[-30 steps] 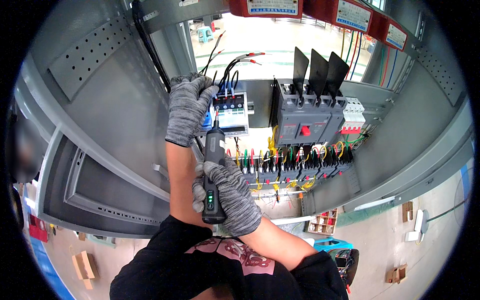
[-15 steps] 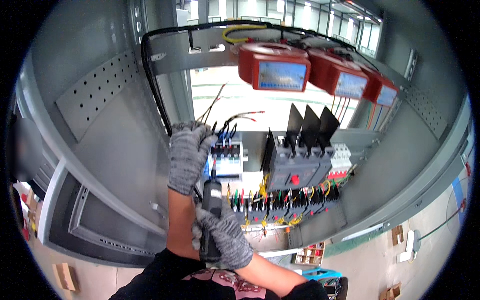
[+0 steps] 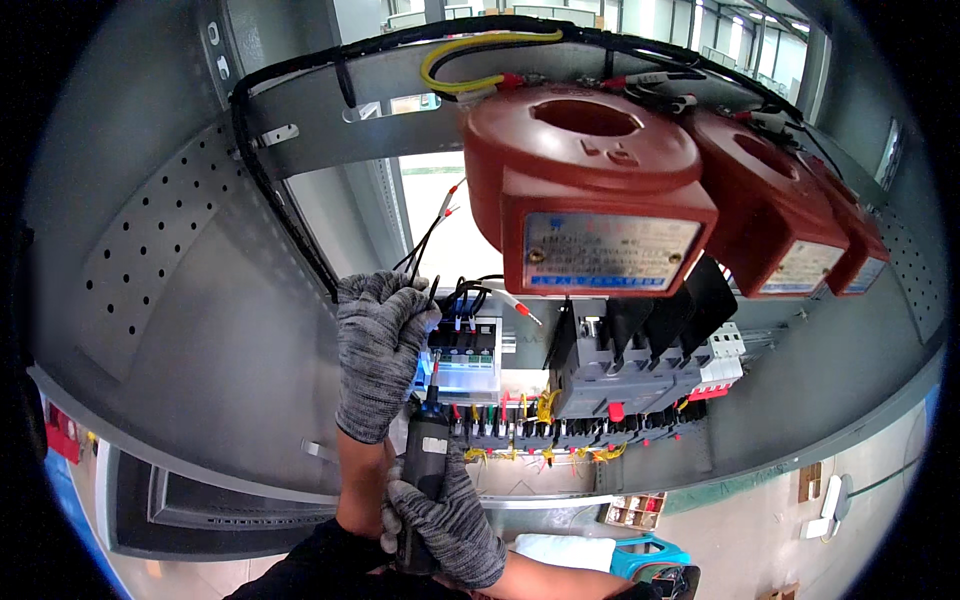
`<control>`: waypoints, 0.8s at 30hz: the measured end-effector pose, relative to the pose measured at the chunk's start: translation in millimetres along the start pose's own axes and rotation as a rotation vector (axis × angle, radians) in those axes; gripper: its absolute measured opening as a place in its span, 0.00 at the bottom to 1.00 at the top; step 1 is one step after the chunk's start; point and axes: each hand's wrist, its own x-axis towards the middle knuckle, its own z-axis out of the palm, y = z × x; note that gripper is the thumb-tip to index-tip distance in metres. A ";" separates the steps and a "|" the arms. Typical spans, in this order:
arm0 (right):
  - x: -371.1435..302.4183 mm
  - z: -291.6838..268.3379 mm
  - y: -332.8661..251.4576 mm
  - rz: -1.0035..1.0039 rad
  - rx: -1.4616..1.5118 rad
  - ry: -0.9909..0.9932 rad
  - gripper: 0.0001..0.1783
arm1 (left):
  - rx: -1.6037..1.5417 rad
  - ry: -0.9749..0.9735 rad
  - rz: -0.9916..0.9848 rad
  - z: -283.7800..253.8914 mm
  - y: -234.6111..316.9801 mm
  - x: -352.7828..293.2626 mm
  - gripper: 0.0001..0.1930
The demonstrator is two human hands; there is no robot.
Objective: The person works inside an open electrical panel, using a cordless screwdriver and pliers to connect and secure wires to terminal blocks and components. The person repeatedly strips wire ends, inserts them into terminals, and tightens connections while organizing the wiring within the panel.
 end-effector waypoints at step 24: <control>4.5 -2.7 -17.4 0.068 -0.114 0.030 0.25 | -0.008 -0.069 -0.018 -2.6 3.1 0.9 0.09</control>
